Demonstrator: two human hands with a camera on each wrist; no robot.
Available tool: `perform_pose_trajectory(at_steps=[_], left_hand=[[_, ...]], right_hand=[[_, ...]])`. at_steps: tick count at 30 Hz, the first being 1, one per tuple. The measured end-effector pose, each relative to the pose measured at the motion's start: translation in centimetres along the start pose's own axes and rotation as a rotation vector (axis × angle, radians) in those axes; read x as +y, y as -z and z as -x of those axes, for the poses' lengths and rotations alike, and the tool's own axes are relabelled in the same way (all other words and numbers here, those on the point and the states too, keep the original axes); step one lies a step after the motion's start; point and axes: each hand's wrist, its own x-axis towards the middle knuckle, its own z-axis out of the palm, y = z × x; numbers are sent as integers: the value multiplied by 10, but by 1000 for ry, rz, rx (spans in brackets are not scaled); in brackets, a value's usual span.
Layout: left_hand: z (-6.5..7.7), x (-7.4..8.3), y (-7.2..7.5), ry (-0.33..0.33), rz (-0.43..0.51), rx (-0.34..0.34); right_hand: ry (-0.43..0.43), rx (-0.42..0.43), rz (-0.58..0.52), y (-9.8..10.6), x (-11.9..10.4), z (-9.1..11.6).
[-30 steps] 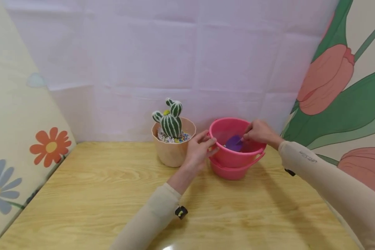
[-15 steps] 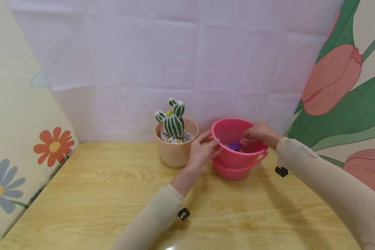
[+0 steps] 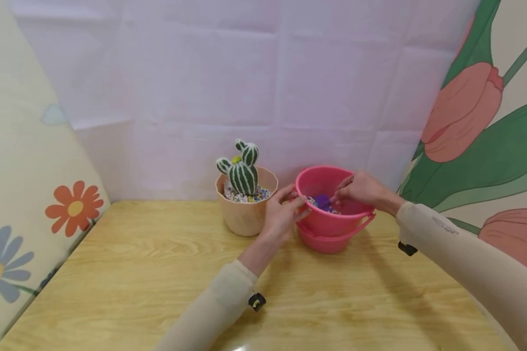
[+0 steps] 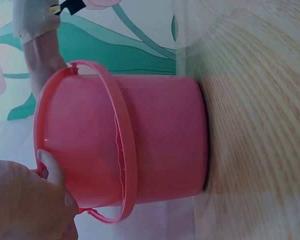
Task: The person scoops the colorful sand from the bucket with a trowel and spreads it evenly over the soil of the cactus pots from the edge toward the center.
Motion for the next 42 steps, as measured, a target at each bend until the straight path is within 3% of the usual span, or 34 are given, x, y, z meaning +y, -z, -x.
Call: perform_pose_trajectory(at_steps=[6,15,20,30,37,42], left_hand=[[0,-2,1,3,24,-6],[-1,0,2,15,30,4],[0,1,3,24,28,-3],[-2,-2,3,17,33,-6],[-1,-2,3,22,29,3],[-1,0,2,22,28,5]], right_hand=[[32,-24,104,4,-5,18],[123,-108,150,26,-9,43],[122,-119,135,37,-3,51],[103,-60,-113,32,21,48],[95,-70,-432,30,32,47],[86,-58,-573,30,31,48]])
